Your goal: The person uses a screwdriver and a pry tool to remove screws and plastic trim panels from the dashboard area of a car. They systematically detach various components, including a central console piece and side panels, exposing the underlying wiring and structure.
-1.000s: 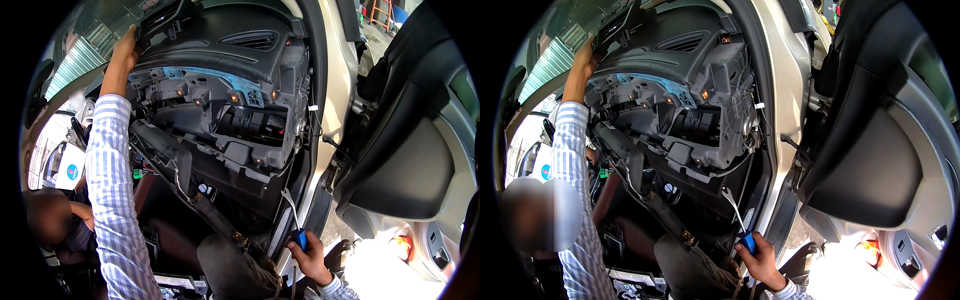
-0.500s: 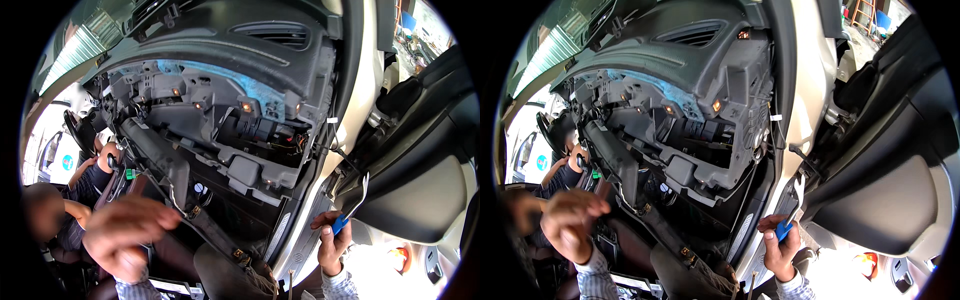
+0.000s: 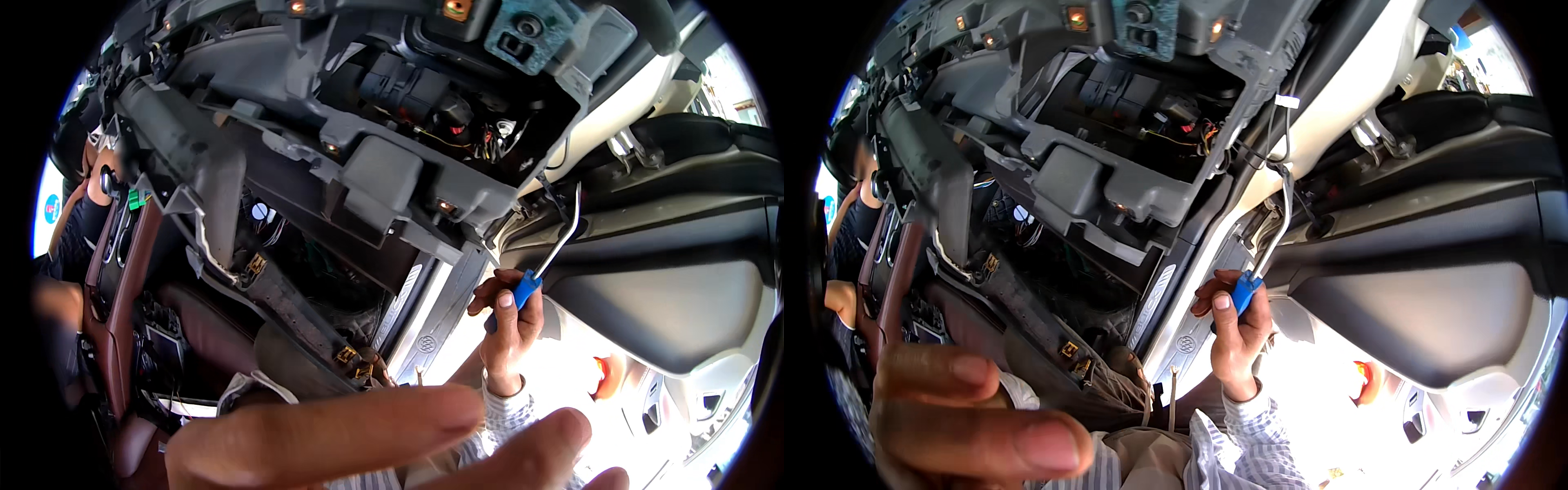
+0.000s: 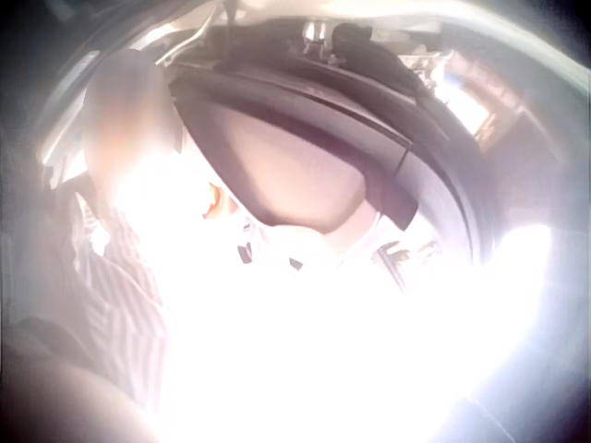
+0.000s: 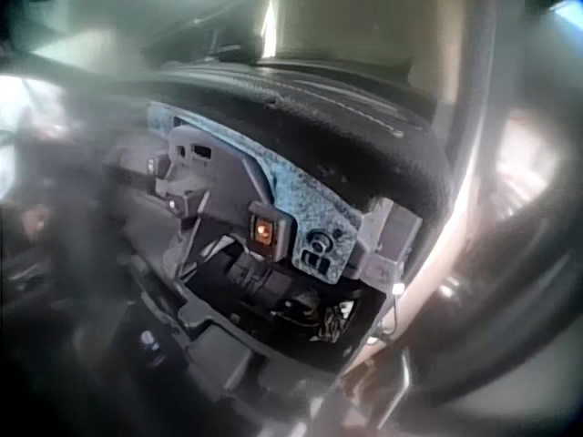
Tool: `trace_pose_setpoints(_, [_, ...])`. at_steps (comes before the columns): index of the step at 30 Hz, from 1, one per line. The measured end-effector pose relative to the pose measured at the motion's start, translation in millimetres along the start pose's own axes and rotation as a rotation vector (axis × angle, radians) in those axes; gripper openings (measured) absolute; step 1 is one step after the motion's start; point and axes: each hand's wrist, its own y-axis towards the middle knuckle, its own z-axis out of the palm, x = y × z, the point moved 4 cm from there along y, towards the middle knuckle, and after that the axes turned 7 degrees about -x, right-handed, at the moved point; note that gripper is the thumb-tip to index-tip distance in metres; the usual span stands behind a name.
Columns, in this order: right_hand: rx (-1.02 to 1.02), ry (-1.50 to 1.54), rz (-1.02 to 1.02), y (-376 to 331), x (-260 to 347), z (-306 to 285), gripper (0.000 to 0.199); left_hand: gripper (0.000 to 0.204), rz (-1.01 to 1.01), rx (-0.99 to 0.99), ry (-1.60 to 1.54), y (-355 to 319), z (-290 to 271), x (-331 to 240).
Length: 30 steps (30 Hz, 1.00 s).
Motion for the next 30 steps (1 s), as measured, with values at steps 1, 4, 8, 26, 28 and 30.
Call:
trace_pose_setpoints(1, [-0.014,0.006,0.01,1.1,0.8,4.5,0.026,0.012,0.006,0.004,-0.019,-1.9,-0.8,-1.5])
trace_pose_setpoints(4, [-0.012,0.027,0.001,0.9,1.7,4.6,0.027,0.012,0.007,0.013,-0.06,-2.7,2.4,-1.1])
trace_pose_setpoints(8, [-0.006,0.051,0.002,-5.1,-5.2,4.1,0.028,0.012,-0.003,-0.002,-0.077,-2.7,13.5,-1.1])
trace_pose_setpoints(26, [-0.055,-0.036,0.05,-29.2,-16.3,9.9,0.027,0.012,-0.021,-0.187,-0.108,-24.2,-22.2,-32.6])
trace_pose_setpoints(28, [-0.039,-0.019,0.05,-30.9,-21.4,15.2,0.028,0.012,-0.037,-0.241,-0.083,-27.7,-28.5,-34.9])
trace_pose_setpoints(30, [-0.083,-0.05,0.047,-34.9,-18.6,9.1,0.029,0.012,-0.052,-0.295,-0.125,-28.7,-35.2,-34.5])
